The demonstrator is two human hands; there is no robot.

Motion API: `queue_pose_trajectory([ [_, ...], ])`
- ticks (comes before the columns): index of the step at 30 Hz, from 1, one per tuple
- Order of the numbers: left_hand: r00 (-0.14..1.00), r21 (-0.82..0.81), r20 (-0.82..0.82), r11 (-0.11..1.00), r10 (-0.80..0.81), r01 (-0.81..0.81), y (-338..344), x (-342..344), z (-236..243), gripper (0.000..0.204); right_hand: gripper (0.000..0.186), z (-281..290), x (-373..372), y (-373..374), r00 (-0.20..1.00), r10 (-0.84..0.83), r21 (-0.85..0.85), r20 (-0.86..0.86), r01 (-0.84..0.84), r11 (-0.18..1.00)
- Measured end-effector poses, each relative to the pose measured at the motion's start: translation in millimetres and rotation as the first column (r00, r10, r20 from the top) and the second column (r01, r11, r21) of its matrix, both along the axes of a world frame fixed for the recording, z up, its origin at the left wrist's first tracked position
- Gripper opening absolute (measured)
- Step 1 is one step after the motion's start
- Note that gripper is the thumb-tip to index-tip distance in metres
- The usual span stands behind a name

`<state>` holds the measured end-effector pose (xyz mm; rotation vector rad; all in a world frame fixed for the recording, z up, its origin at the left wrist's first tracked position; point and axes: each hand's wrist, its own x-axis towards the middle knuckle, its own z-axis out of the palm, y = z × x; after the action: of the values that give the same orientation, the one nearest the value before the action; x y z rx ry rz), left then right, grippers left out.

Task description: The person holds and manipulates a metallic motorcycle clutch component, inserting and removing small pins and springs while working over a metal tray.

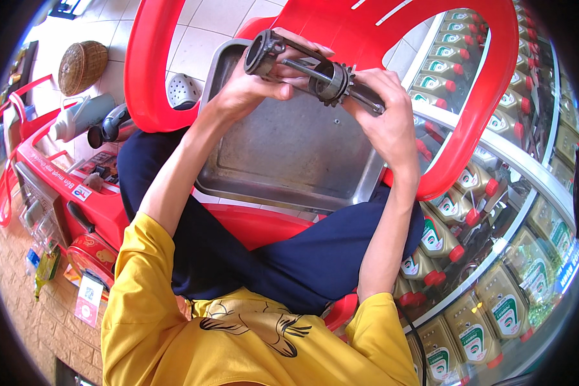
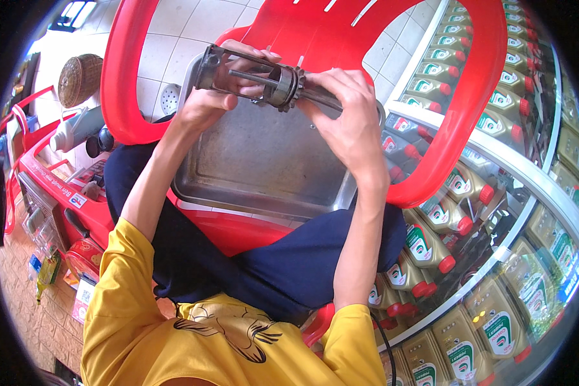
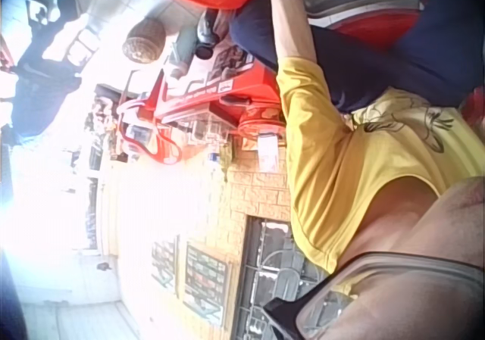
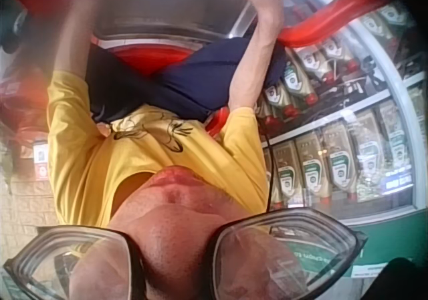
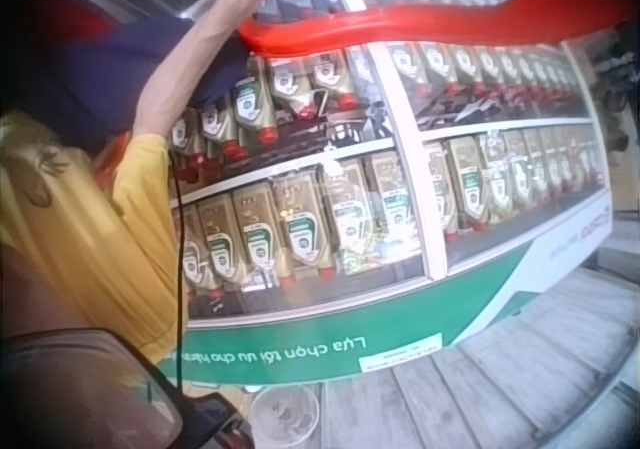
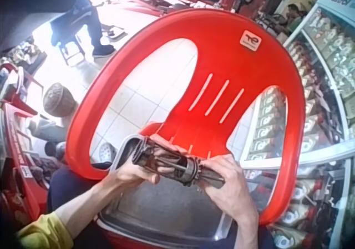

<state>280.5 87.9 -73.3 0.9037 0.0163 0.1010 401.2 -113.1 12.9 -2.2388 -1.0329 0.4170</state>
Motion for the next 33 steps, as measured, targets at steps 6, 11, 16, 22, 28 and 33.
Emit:
queue_pose_trajectory([
  [6,0.999,-0.032,-0.008,0.998,0.045,-0.046,-3,-1,-5,0.076,0.024,4,0,2,0.996,0.046,-0.059,0.071,-0.042,0.997],
  [11,0.999,0.079,-0.032,0.997,0.027,-0.024,-1,-1,-4,0.087,0.018,3,0,1,0.989,-0.038,-0.035,-0.141,0.033,0.999],
  [16,0.999,0.029,-0.019,0.999,0.039,-0.038,-2,0,4,0.088,0.017,-1,6,-3,0.991,0.004,0.002,-0.134,-0.004,1.0],
  [22,0.998,0.017,0.015,0.998,0.053,-0.053,-1,1,4,0.09,0.021,5,-2,3,0.937,-0.12,0.124,-0.327,0.169,0.978],
  [28,0.998,-0.012,-0.031,0.998,0.059,-0.059,-1,-2,2,0.093,0.018,3,0,3,0.989,-0.058,0.062,-0.138,0.067,0.996],
  [33,0.999,-0.001,-0.005,0.999,0.051,-0.051,-1,0,2,0.095,0.019,-1,3,0,0.888,-0.15,0.001,-0.435,0.167,0.986],
])
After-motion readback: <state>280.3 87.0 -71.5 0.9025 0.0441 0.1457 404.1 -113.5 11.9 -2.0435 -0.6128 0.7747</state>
